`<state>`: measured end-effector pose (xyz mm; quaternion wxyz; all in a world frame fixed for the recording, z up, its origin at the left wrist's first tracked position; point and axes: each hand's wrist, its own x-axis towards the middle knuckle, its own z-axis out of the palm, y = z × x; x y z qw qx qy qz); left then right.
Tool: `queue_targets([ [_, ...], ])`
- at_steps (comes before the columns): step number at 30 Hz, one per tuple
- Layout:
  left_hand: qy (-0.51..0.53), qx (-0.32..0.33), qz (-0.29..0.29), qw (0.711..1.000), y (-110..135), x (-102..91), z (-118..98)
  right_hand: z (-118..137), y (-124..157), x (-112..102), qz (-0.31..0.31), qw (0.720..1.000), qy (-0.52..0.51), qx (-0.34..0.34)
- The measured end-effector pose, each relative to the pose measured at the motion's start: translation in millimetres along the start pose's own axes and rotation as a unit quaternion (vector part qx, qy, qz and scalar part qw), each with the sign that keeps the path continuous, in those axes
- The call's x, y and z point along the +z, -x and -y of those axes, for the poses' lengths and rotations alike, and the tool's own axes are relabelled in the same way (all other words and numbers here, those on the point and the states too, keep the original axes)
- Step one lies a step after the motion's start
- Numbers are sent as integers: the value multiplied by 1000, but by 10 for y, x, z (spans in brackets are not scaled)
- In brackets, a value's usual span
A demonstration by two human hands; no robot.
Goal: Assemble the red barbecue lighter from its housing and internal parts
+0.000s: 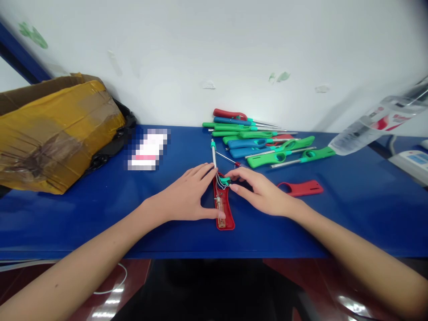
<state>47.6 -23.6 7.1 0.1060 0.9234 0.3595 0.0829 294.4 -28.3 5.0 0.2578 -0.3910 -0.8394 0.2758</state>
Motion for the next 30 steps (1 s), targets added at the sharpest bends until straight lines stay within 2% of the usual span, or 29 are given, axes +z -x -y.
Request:
queue_targets([
  [5,-14,-9,-1,1000,14,-40,20,9,-3,-9,-2,999,-31,13],
  [12,-20,13,-45,999,25,-159,76,27,-35,-13,0,994,-85,76],
  [17,3,74,-60,995,27,-164,64,2,-42,-16,1,993,-95,71],
  [24,-14,80,-44,996,21,-138,71,-7,-36,-4,-1,992,-107,74],
  [30,-6,75,-41,996,22,-149,64,-15,-35,-4,-5,995,-91,49],
])
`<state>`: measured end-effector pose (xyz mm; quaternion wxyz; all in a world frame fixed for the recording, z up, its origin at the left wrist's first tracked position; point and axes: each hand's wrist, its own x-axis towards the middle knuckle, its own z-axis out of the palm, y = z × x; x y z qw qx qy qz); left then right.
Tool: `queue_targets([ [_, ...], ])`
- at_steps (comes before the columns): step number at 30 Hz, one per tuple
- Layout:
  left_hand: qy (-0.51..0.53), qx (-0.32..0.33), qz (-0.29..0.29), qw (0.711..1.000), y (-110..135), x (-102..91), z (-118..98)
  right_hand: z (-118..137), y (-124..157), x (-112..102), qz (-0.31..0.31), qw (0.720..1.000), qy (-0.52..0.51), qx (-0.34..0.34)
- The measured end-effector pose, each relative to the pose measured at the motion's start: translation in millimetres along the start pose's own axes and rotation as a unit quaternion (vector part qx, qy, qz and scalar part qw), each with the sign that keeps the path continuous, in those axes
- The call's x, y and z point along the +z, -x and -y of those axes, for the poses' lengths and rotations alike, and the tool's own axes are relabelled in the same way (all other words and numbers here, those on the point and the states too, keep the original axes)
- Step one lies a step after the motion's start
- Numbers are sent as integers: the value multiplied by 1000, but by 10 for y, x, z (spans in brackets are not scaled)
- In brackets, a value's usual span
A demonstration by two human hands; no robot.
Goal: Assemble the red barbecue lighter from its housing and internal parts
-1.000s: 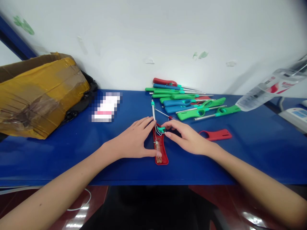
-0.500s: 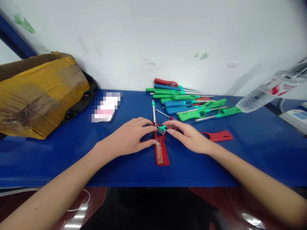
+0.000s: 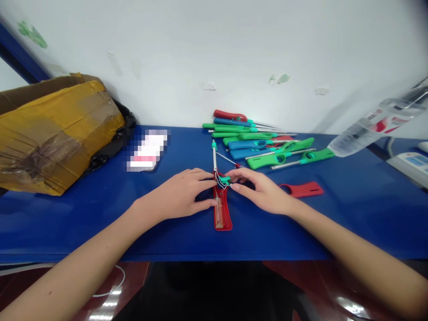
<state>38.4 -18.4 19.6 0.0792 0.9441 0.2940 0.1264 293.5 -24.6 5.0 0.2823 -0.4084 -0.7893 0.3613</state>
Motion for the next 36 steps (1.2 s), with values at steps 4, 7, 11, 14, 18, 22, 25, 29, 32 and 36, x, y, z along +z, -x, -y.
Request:
queue_targets([
  [4,2,-1,5,1000,-6,-6,-10,9,10,2,2,999,31,-16],
  [7,2,1,4,1000,-12,5,-6,10,16,10,2,998,51,-24],
  [11,22,10,2,1000,-15,24,12,17,21,19,5,997,67,-44],
  [14,36,18,-3,999,-19,23,21,25,27,25,11,996,75,-51],
  [18,37,17,-8,999,-23,15,20,26,32,33,10,995,85,-53],
  [22,27,5,-8,1000,-24,28,13,31,30,40,6,994,92,-57],
  [25,27,2,-16,1000,-21,48,20,37,31,58,-1,994,100,-51],
  [29,-4,-37,-19,999,-8,79,50,25,40,113,-23,990,139,-30],
  [32,-20,-71,-3,997,2,95,51,10,38,153,-36,983,177,-14],
  [36,9,-109,11,994,-17,114,-10,18,23,177,-28,984,172,-22],
])
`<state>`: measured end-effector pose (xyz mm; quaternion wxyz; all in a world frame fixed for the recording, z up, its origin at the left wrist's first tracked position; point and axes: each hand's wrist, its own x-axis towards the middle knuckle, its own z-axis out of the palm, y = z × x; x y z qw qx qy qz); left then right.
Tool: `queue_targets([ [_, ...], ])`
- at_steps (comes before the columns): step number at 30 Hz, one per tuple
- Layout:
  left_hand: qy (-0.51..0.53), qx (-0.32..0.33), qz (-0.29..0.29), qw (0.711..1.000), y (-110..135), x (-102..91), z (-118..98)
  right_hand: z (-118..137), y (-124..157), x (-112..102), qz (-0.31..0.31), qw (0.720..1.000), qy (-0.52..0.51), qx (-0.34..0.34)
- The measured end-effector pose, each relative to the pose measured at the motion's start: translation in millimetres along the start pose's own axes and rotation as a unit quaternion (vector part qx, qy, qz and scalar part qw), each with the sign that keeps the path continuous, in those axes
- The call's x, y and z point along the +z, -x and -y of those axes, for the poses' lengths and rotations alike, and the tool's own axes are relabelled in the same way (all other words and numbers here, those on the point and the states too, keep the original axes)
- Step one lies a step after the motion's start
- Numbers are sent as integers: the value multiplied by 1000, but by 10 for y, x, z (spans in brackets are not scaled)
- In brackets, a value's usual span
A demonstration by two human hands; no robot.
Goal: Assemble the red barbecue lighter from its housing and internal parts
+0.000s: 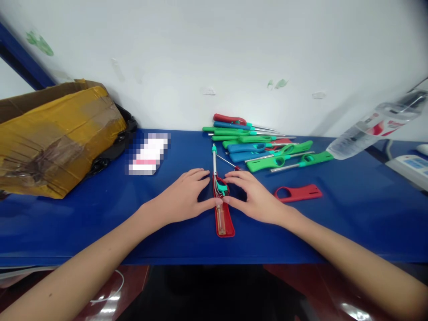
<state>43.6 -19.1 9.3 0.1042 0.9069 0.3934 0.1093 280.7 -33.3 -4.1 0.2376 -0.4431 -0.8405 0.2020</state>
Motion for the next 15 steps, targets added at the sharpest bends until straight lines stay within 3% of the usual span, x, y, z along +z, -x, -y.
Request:
queue_targets([
  [7,31,-44,-66,996,-59,75,-57,11,-1,27,-16,999,-29,-6],
  [12,7,-127,-136,983,-88,43,119,-11,5,-74,19,999,-19,-32],
  [15,-13,-72,-145,987,-79,9,261,-47,17,-191,76,995,-3,-61],
])
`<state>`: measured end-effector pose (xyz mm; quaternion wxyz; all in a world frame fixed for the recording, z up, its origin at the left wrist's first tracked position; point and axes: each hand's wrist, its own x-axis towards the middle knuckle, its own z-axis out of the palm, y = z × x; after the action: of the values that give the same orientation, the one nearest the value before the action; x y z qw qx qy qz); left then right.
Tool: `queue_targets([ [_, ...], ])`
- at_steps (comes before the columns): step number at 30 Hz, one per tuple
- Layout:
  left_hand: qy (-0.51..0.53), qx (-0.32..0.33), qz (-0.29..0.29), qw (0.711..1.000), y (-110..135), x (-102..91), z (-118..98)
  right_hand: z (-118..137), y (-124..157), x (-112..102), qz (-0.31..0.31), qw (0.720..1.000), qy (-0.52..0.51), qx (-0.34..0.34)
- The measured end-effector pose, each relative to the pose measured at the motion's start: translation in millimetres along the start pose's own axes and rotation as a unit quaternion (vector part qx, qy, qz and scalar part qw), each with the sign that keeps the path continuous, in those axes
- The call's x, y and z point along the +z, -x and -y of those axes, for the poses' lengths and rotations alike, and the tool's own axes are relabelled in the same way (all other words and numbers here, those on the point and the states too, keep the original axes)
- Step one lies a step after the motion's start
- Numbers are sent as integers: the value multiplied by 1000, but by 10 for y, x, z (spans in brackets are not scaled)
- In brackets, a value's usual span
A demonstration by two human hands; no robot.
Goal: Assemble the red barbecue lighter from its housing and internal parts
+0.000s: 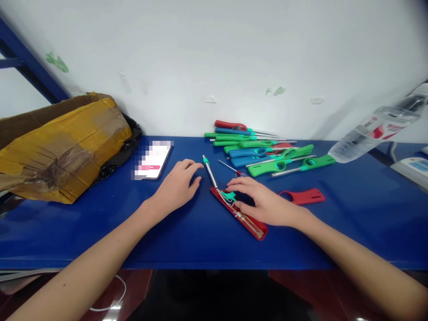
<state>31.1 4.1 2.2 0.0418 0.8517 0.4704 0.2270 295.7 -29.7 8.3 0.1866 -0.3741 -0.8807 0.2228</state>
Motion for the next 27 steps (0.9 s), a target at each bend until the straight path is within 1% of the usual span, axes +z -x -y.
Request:
queue_targets([
  [3,-21,62,19,998,5,-1,84,-46,38,-93,39,999,13,-33],
  [7,-52,91,53,993,19,41,124,-78,70,-157,61,997,17,-45],
  [11,-49,120,40,991,-17,31,181,-71,70,-188,55,998,6,-39],
  [13,-37,134,41,989,-47,-24,218,-73,64,-198,43,999,7,-33],
  [15,-20,148,59,987,-70,-107,248,-86,59,-203,35,999,15,-27],
  [17,-12,146,68,987,-77,-205,264,-110,55,-203,27,999,26,-20],
  [20,-4,126,79,989,-64,-350,258,-146,53,-199,12,999,43,-12],
  [23,-4,138,50,989,-54,-459,227,-164,49,-196,9,998,54,-14],
  [25,-28,170,9,985,-59,-502,194,-164,44,-191,9,998,59,-13],
  [27,-75,197,-31,977,-65,-517,150,-160,41,-182,4,998,62,-10],
])
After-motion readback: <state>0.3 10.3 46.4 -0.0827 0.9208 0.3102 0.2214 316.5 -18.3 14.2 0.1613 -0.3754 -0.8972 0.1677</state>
